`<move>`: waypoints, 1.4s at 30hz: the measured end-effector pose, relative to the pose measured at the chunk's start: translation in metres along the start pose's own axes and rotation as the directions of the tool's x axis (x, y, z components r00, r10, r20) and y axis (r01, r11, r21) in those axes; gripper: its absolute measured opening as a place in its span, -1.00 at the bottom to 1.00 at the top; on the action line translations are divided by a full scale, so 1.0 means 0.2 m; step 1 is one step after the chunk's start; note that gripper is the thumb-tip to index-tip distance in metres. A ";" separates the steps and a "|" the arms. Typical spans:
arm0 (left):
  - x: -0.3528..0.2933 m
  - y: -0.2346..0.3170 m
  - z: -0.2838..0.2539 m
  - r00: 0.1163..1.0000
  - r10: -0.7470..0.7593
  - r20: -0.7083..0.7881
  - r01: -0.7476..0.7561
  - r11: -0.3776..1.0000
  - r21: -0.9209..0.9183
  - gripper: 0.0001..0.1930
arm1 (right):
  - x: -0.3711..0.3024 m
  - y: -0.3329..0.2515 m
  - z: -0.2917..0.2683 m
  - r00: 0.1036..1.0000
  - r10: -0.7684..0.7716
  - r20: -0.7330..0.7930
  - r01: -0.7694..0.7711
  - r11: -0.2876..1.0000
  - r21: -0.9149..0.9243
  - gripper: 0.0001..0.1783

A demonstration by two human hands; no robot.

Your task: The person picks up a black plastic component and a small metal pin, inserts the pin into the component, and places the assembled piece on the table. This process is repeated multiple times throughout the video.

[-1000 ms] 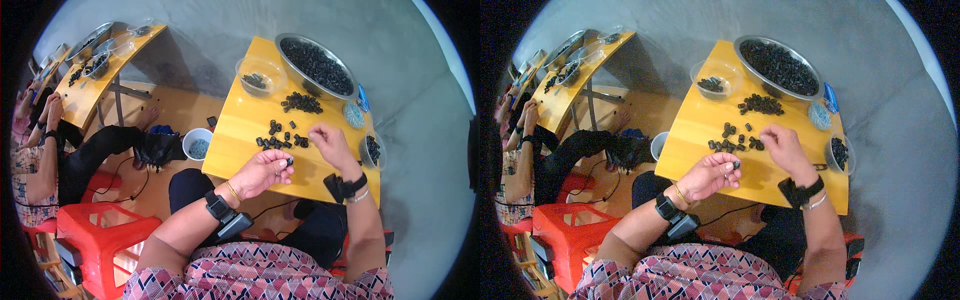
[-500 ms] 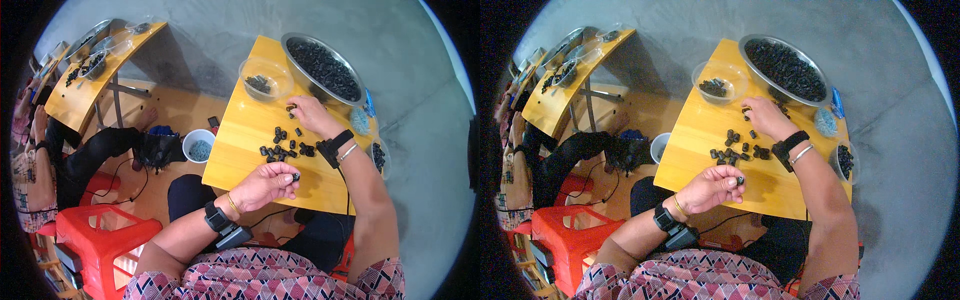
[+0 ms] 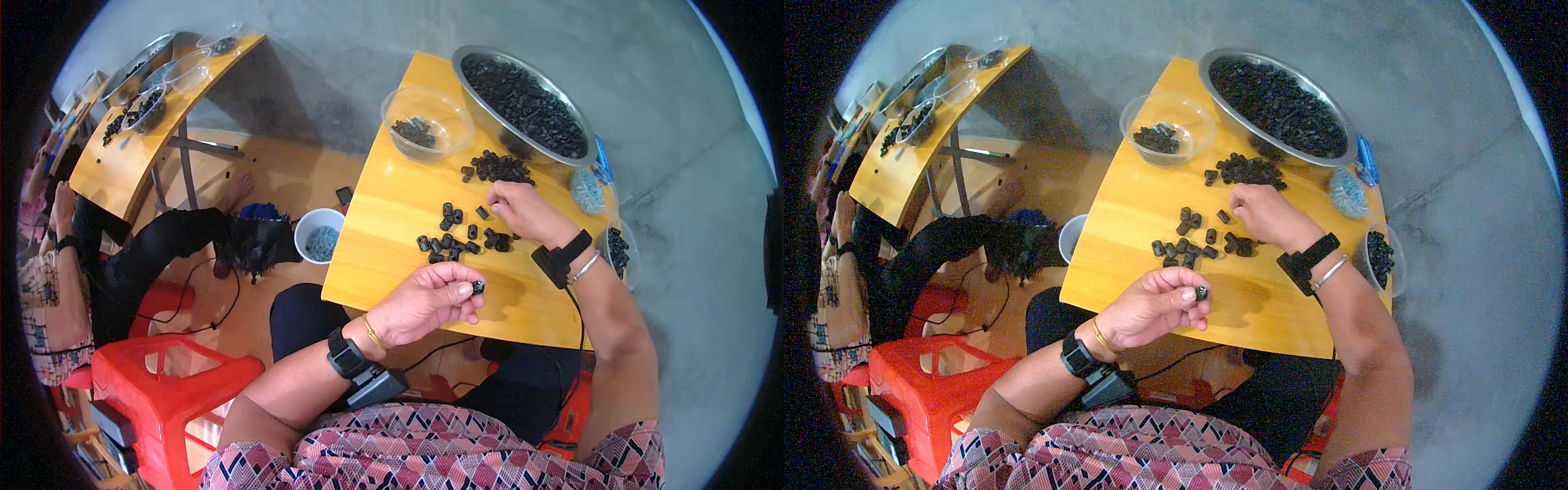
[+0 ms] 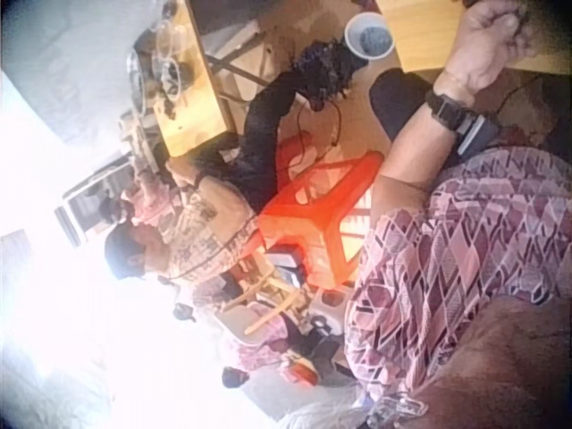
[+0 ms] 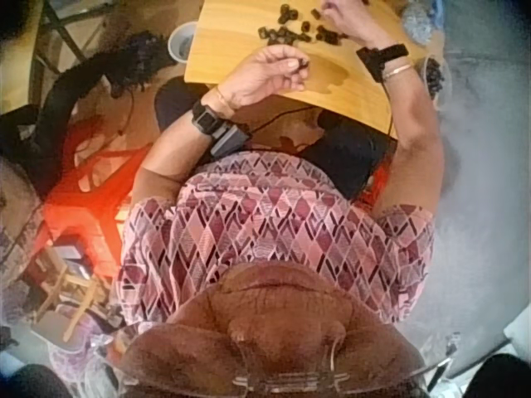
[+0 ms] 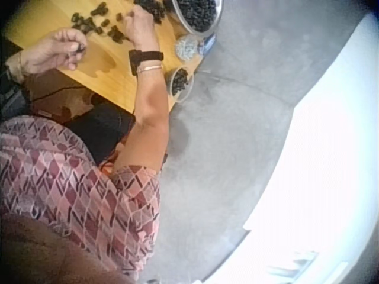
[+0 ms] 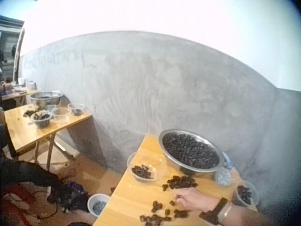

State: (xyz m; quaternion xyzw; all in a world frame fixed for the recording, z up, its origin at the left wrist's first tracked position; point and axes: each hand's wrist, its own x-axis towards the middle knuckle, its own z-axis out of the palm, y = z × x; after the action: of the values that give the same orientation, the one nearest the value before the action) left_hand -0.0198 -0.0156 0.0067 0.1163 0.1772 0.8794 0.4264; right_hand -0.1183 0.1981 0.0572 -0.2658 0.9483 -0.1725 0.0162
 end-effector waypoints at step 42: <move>0.01 -0.01 -0.02 0.989 0.146 -0.017 -0.145 0.988 0.062 -0.82 | -0.43 -0.52 0.13 0.956 0.194 -0.218 0.126 0.396 0.909 -0.94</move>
State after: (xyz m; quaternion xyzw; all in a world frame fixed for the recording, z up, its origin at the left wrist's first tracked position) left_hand -0.0212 -0.0127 0.0017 0.1321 0.1995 0.9036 0.3554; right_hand 0.0109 0.1519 0.0629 -0.1649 0.6933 -0.7011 0.0242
